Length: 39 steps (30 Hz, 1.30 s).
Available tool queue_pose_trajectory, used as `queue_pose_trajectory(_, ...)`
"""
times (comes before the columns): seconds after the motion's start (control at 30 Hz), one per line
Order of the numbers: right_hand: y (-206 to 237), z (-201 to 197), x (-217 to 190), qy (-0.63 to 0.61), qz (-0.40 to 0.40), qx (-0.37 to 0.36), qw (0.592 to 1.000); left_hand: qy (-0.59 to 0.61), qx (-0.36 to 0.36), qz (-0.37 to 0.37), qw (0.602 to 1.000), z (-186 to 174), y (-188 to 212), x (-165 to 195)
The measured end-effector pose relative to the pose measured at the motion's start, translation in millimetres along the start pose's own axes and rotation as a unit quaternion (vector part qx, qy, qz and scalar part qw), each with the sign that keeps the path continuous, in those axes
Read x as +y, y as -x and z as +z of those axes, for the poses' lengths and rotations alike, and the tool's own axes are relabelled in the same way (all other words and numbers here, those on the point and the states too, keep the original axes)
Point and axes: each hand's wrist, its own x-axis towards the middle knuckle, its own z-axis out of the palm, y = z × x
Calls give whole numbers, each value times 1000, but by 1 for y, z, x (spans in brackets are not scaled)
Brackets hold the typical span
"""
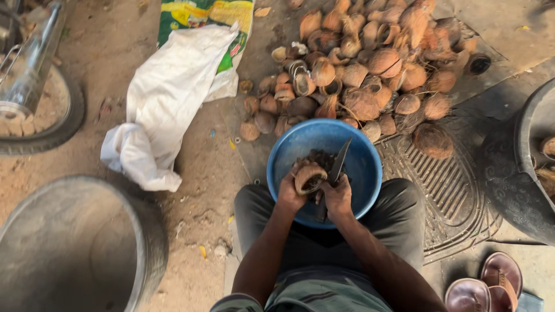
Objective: The person sits on the ground and uses a knife to scrape coconut meat from the inside of coconut shells into a blue bowl. The person repeatedly picks up shells, scrapes the interior, and discards the empty shells into a nearby pile.
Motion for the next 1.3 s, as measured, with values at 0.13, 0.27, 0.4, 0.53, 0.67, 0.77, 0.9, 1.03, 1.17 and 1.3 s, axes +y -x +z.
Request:
queue_pose_trajectory(0.13,12,-1,-4,110,-31,-14,993,32,-12,-29,999,6,4,-9)
queue_pose_trajectory(0.27,28,-26,-35,326,-81,-59,940,56,164,18,985,17,-7,1)
queue_pose_trajectory(0.4,50,-55,-63,594,-343,-159,710,63,128,40,989,17,-17,20)
queue_pose_trajectory(0.53,59,-57,-71,775,-147,-196,583,23,57,73,995,8,-22,26)
queue_pose_trajectory(0.67,55,-48,-75,784,-166,-190,567,-33,44,130,990,6,-18,26)
queue_pose_trajectory(0.77,48,-41,-81,780,-197,-190,563,-79,7,152,985,11,-11,27)
queue_pose_trajectory(0.9,33,-30,-85,787,-144,-178,573,-133,-11,207,969,21,-8,25)
queue_pose_trajectory(1.03,16,-25,-71,771,-90,-176,605,-152,92,210,962,27,-16,24)
queue_pose_trajectory(1.17,2,-29,-46,739,-31,-219,637,-150,69,192,967,24,-20,25)
queue_pose_trajectory(1.3,-6,-30,-37,641,20,-270,718,-126,41,180,975,17,-24,25)
